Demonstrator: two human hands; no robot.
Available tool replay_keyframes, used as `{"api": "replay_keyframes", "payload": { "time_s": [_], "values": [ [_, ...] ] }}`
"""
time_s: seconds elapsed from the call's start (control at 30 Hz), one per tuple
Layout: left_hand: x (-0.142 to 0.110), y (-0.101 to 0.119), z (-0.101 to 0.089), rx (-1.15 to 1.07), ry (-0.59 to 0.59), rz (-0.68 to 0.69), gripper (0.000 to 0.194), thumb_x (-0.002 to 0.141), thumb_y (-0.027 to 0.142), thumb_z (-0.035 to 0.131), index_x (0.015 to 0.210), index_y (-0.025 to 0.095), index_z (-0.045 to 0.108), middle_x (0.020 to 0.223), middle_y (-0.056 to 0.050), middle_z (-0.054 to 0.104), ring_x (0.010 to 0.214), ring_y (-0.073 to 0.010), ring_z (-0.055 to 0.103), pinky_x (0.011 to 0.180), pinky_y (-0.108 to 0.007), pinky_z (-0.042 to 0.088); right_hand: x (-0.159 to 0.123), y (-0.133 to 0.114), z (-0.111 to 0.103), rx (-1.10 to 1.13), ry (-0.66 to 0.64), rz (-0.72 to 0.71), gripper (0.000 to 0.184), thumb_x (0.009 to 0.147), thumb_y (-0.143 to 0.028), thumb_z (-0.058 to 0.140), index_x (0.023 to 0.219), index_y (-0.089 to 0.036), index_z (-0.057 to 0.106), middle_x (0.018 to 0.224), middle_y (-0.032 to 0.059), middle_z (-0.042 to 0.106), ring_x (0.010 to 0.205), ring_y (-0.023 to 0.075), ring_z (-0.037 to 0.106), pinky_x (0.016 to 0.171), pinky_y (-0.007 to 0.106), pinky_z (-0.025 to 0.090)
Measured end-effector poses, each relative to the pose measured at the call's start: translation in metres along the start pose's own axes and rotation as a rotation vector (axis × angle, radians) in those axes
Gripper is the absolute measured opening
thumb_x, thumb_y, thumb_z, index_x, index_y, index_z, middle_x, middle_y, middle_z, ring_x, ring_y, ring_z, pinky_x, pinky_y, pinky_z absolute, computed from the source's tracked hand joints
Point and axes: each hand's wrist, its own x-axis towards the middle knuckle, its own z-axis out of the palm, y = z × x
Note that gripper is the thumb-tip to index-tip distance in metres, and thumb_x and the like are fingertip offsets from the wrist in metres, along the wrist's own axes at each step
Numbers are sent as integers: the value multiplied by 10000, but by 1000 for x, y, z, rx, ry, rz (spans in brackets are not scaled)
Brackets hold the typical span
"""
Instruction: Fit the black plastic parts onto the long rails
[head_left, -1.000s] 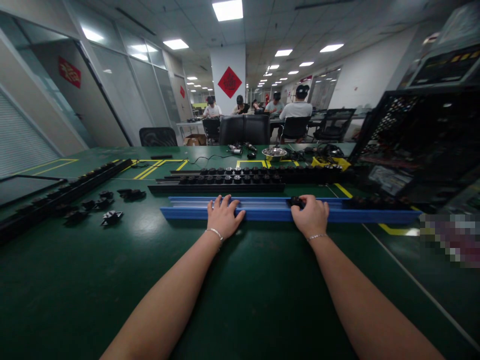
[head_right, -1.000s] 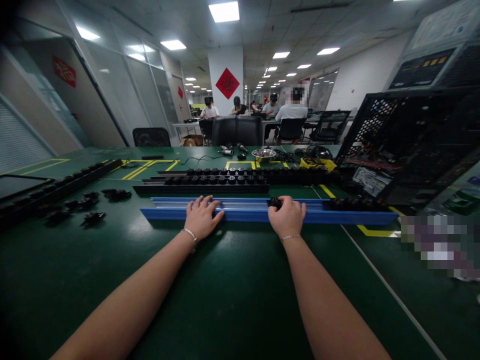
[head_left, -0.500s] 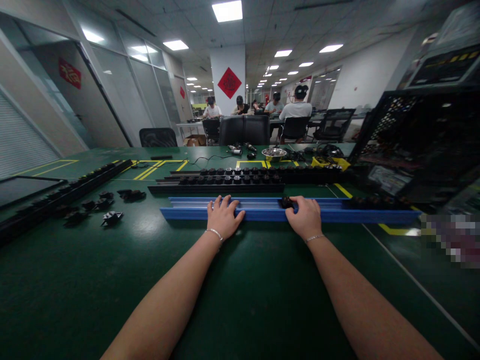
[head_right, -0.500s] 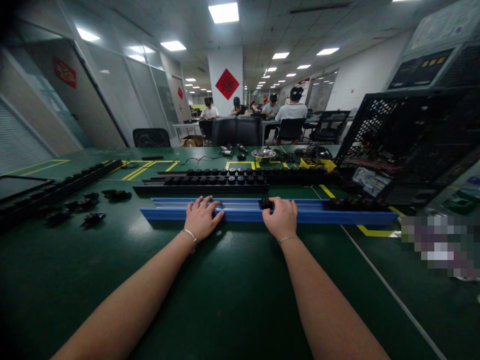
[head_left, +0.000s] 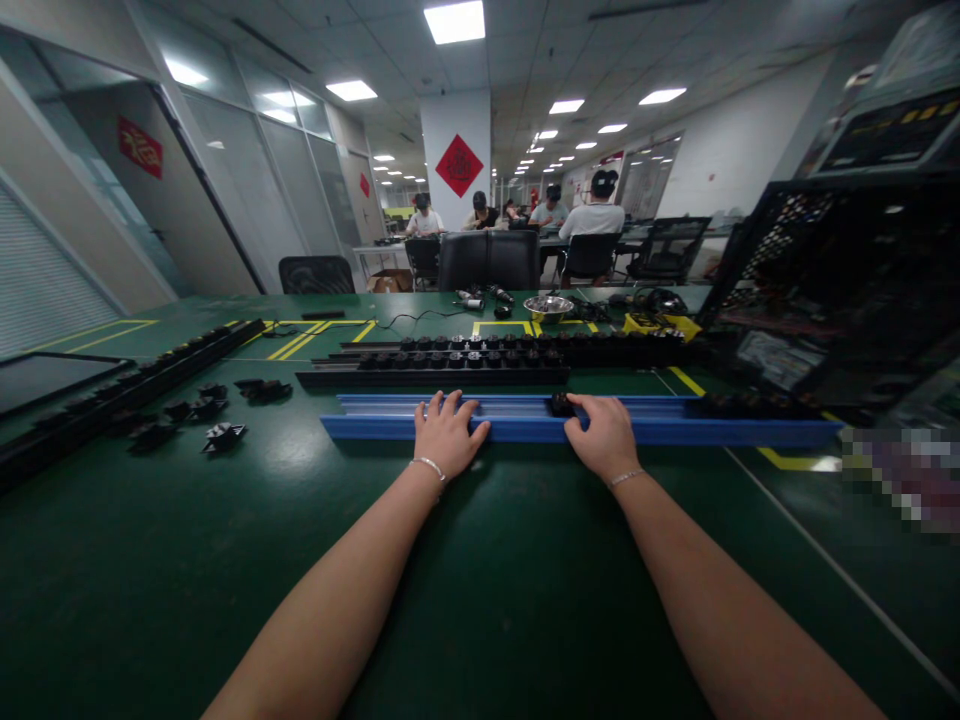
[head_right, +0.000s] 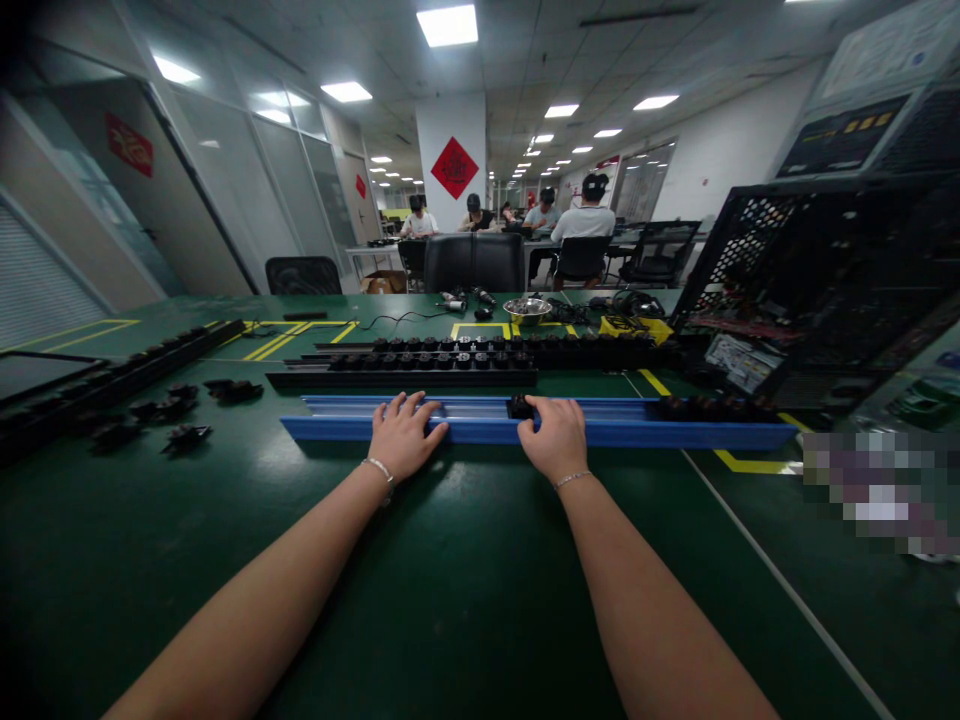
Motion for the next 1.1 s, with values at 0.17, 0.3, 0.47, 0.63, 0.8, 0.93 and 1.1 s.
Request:
{"api": "replay_keyframes", "payload": {
  "time_s": [0.17,0.3,0.47,0.63,0.8,0.93,1.1],
  "values": [
    [0,2,-2,0,-18,-18,491,852,568,335,1266,356,493,1417,-9,414,1325,-292,277,1068,-505,192,0,-2,1,16,-22,-39,385,701,-215,464,1036,-154,644,986,93,668,964,237,543,944,413,357],
    [0,2,-1,3,-3,-22,496,855,567,330,1279,357,479,1414,-7,418,1324,-286,285,1071,-496,191,-1,-3,2,18,-41,-51,405,707,-218,458,1060,-144,641,1014,96,664,975,231,545,963,411,346],
    [-1,2,-2,1,0,-15,505,853,567,332,1285,350,475,1415,-13,419,1322,-292,285,1066,-507,194,-2,-7,2,13,-59,-59,424,716,-226,451,1084,-128,638,1021,103,664,995,233,544,984,409,332],
    [-1,2,-4,7,-20,-25,505,853,565,337,1296,357,461,1420,-6,413,1329,-284,279,1074,-496,191,-3,-13,2,19,-66,-83,430,724,-229,441,1098,-140,634,1027,92,670,991,231,550,995,418,322],
    [-1,2,-2,-3,-13,-18,519,852,569,328,1307,352,449,1419,-11,415,1328,-290,280,1070,-506,198,-5,-18,2,13,-81,-118,441,732,-217,439,1129,-159,620,1060,89,665,1010,235,548,1010,438,305],
    [0,1,0,-3,1,-12,522,854,572,315,1308,351,448,1416,-13,419,1322,-295,287,1065,-514,201,-5,-21,3,-8,-115,-137,464,741,-225,434,1165,-129,598,1100,106,650,1036,234,540,1024,436,287],
    [-1,1,1,-3,13,-7,530,857,571,307,1314,340,443,1424,-16,409,1321,-299,289,1064,-518,200,-6,-24,5,-22,-157,-164,485,751,-239,428,1204,-132,564,1142,107,634,1070,236,525,1029,448,272]
  ]
}}
